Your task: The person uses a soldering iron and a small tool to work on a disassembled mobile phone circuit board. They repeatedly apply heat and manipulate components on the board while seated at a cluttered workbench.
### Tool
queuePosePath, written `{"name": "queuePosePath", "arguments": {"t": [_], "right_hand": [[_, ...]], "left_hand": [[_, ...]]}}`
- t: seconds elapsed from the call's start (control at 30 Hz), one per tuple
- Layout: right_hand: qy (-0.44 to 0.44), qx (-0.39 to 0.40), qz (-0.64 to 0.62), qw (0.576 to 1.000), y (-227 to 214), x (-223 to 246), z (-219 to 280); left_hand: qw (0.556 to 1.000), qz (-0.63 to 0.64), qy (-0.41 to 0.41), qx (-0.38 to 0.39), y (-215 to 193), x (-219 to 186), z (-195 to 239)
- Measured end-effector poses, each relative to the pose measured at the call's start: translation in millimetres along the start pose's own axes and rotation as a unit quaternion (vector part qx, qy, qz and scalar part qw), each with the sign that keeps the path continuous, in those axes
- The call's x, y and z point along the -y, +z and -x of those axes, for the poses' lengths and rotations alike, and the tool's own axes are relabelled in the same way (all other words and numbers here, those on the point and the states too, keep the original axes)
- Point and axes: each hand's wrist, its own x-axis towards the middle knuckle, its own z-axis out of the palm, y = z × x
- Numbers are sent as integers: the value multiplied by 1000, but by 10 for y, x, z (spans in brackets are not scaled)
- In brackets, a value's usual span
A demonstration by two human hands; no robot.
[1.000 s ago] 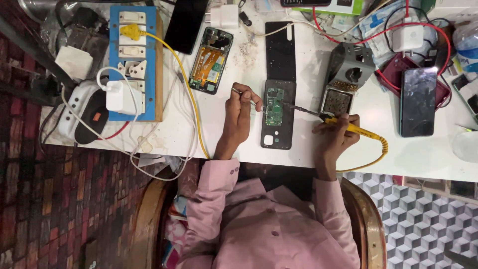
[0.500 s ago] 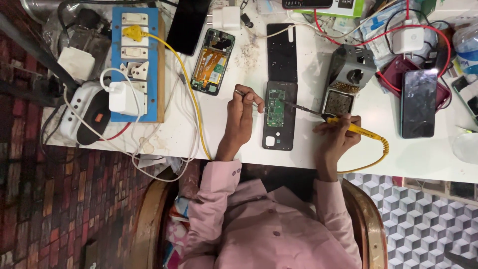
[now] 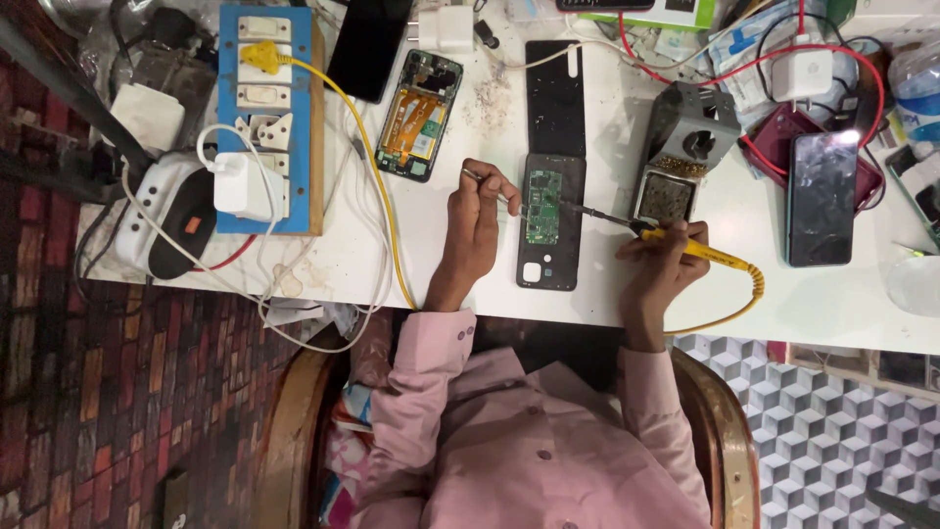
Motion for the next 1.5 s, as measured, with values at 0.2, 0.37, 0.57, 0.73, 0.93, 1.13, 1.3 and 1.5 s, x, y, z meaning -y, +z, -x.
{"name": "queuePosePath", "arguments": {"t": [0.2, 0.37, 0.57, 0.73, 0.93, 1.13, 1.3, 1.5], "right_hand": [[-23, 17, -15, 999, 4, -5, 0], [-33, 23, -22, 999, 4, -5, -5], [-35, 12, 9, 999, 19, 20, 13], [-39, 5, 13, 999, 42, 25, 27], [-50, 5, 11, 999, 33, 42, 17], [-24, -5, -42, 999, 7, 14, -22], [-3, -10, -59, 998, -39, -28, -26], [0, 11, -26, 1000, -48, -37, -12]], "left_hand": [[1000, 1, 1, 1, -3, 10, -1], [1000, -17, 1, -2, -3, 13, -4], [1000, -9, 0, -1, -1, 14, -9], [1000, 0, 7, 4, -12, -12, 23], [1000, 14, -2, 1, 4, -20, 6], [1000, 5, 5, 2, 3, -4, -2], [1000, 6, 8, 3, 3, 5, 3], [1000, 7, 3, -1, 0, -6, 7]]}}
